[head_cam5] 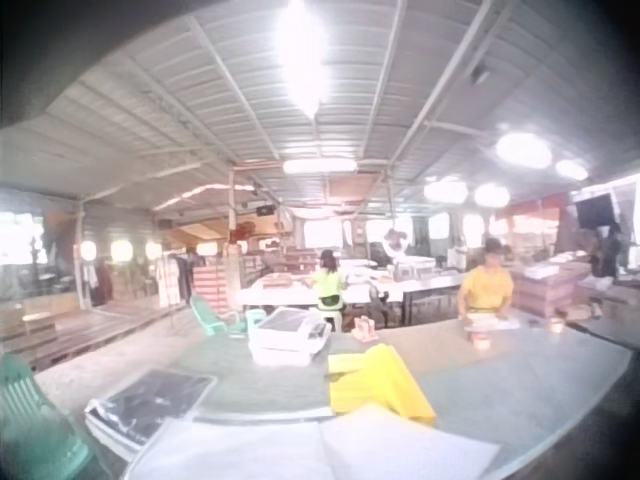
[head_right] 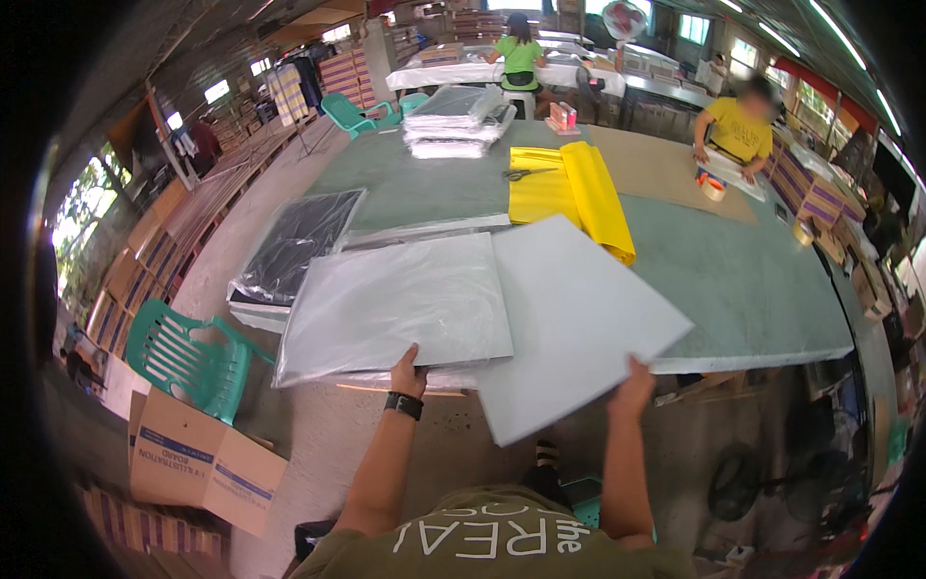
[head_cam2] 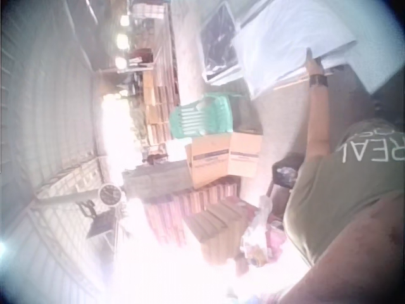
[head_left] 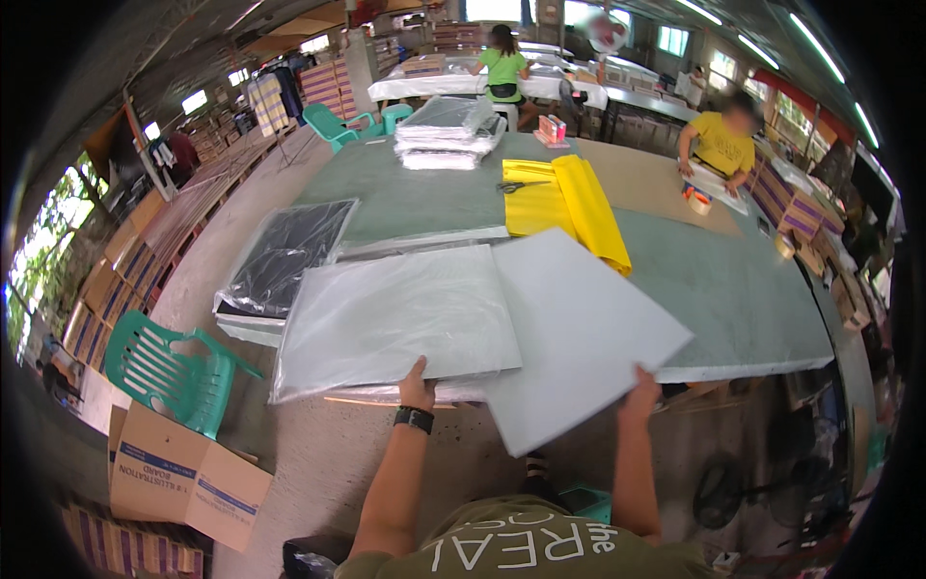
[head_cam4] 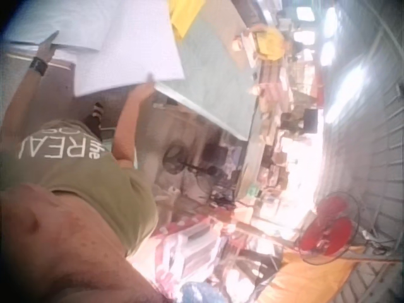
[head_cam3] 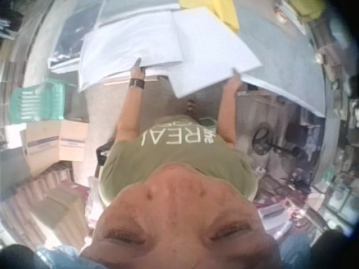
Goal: The person places boards into large plastic sleeves, folds the excess plastic over the edge of the board, and secures the plastic with tape using a tape dispenser.
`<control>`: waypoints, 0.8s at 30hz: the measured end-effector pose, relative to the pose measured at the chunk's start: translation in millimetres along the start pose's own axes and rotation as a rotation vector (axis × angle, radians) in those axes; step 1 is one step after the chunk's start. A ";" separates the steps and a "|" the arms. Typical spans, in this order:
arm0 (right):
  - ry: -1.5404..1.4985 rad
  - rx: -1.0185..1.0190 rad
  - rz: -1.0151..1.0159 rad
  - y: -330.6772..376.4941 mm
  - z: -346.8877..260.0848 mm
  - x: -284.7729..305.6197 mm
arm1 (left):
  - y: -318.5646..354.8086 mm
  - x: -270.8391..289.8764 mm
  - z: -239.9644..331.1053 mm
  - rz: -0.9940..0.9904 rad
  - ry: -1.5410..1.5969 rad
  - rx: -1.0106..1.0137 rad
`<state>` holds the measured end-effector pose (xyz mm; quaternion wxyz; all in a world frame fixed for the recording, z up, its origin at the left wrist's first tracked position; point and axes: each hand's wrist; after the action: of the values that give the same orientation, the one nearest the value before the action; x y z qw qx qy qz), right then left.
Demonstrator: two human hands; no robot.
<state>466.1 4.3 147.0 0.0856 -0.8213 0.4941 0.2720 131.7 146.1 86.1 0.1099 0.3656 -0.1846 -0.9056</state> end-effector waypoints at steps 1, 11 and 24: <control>-0.068 0.016 -0.003 -21.7 -23.0 22.5 | -9.0 -3.3 -8.4 -0.019 -0.010 0.032; -0.083 0.320 -0.048 18.1 -202.2 25.9 | -13.9 -50.0 -37.4 0.140 -0.047 0.037; -0.208 -0.293 -0.383 -62.8 1.2 -55.2 | 48.6 -23.7 -52.9 0.000 0.081 0.120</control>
<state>499.5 78.3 167.2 0.0661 -0.8711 0.2734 0.4025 188.8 96.4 85.8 0.0953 0.4080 -0.2342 -0.8773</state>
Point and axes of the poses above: each hand's wrist, its own y-axis away from the middle knuckle, its own x-axis out of the back of the hand, z = x × y, and after that the axes turned 1 degree about -y, right-handed
